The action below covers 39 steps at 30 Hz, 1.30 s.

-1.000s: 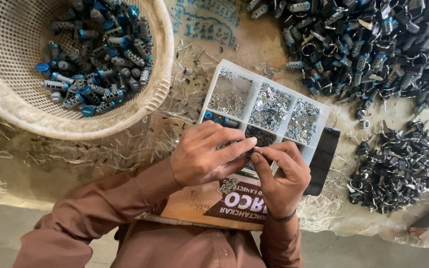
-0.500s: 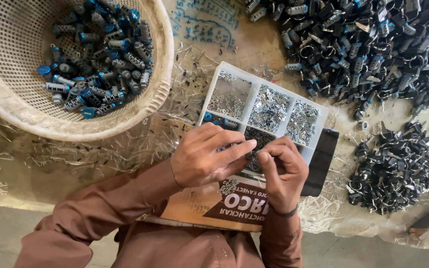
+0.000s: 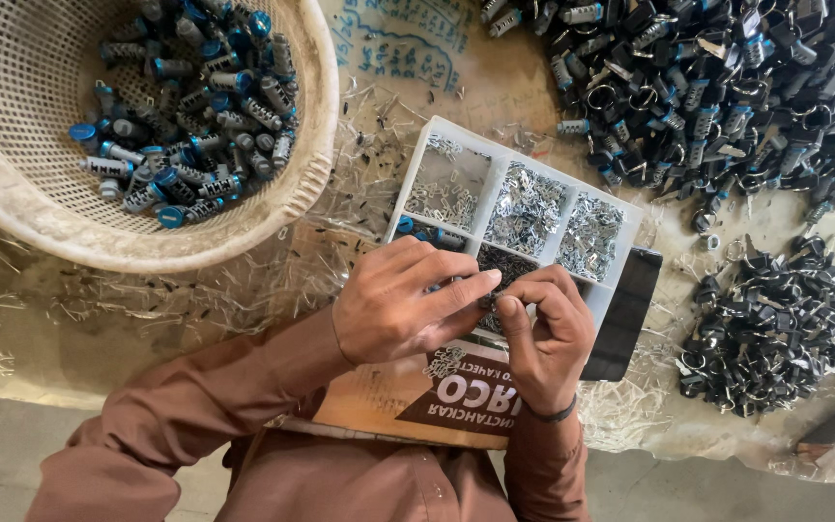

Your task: The person picks small metal and plastic hardware parts from a compartment box and piles on the workbench and fits them together by hand, pressing components into each other to build finished assemblies, then sets completed pieces aside. The person repeats this assembly cycle throughout the episode.

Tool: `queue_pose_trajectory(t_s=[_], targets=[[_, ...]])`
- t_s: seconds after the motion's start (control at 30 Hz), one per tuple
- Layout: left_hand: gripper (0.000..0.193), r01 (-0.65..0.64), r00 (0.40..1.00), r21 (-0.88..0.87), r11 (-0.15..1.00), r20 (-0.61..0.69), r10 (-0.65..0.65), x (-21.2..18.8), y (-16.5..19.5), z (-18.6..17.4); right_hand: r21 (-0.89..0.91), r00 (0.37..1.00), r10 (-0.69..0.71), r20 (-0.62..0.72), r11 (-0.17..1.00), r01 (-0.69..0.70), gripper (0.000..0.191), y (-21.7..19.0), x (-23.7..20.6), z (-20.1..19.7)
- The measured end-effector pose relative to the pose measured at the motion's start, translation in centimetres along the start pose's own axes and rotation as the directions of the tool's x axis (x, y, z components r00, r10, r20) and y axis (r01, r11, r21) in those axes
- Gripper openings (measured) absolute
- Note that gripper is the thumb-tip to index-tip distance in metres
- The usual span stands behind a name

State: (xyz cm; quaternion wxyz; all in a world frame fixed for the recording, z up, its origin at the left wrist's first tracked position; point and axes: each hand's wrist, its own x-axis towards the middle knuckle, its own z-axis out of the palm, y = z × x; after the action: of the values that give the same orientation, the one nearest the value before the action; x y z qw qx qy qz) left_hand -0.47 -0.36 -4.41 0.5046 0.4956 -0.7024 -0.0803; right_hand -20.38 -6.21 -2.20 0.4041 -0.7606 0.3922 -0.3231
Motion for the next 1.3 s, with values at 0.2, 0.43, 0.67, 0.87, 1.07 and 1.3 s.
queue_pose_trajectory(t_s=[0.2, 0.43, 0.67, 0.87, 1.07, 1.3], targets=[[0.044, -0.003, 1.0, -0.003, 1.0, 0.014, 0.003, -0.22, -0.02, -0.03, -0.043, 1.0, 0.012, -0.012, 0.999, -0.013, 0.011, 0.3, -0.2, 0.12], [0.045, -0.004, 1.0, 0.004, 1.0, 0.015, 0.004, -0.27, -0.05, 0.06, -0.081, 0.998, -0.058, -0.04, 0.995, 0.054, 0.012, 0.47, -0.23, 0.44], [0.046, -0.016, 1.0, 0.006, 1.0, 0.022, 0.016, -0.28, -0.16, 0.07, -0.06, 0.996, -0.048, -0.074, 0.997, 0.044, 0.012, 0.63, -0.46, 0.61], [0.045, -0.006, 1.0, 0.005, 1.0, -0.002, 0.006, -0.25, 0.05, 0.28, -0.079, 0.996, -0.05, -0.067, 0.996, 0.044, 0.011, 0.74, -0.53, 0.62], [0.043, 0.003, 1.0, 0.005, 1.0, 0.0, -0.003, -0.2, 0.12, 0.24, -0.049, 0.998, -0.013, -0.061, 0.999, 0.01, 0.011, 0.73, -0.41, 0.34], [0.045, -0.014, 1.0, 0.031, 0.999, 0.008, 0.014, -0.15, 0.18, 0.18, 0.031, 0.999, 0.039, 0.001, 0.999, -0.039, 0.02, 0.83, -0.3, -0.23]])
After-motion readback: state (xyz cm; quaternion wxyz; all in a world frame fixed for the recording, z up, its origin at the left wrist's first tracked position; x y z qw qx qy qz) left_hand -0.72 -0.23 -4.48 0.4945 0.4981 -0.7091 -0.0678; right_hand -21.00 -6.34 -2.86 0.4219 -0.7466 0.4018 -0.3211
